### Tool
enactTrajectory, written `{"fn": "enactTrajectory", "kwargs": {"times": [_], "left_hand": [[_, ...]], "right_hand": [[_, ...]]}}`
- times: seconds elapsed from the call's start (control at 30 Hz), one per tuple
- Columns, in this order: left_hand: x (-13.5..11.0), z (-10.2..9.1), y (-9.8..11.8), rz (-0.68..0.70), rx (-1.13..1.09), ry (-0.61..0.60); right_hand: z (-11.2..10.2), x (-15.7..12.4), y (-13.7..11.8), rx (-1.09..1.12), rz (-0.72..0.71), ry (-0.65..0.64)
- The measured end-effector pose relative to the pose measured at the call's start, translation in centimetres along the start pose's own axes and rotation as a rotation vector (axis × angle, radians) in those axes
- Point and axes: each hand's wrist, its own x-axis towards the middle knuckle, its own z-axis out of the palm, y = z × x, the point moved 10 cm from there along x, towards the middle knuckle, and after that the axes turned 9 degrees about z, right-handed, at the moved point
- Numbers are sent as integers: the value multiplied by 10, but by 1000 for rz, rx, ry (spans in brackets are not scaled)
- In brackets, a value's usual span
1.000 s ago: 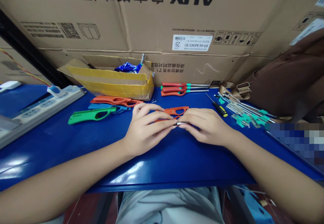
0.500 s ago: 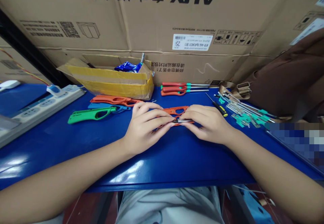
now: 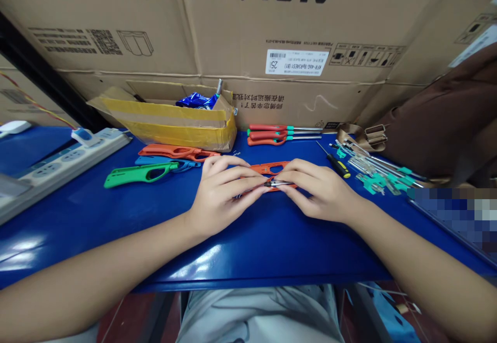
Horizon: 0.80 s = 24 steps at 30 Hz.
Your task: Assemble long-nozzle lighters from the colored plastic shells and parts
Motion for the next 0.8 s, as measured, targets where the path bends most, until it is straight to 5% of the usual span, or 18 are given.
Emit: {"fn": "enactTrajectory", "kwargs": {"times": [0.8], "left_hand": [[-3,5,-3,-57,-69,-4]], "right_hand": [[6,1,-6,-89,-46,-6]]}}
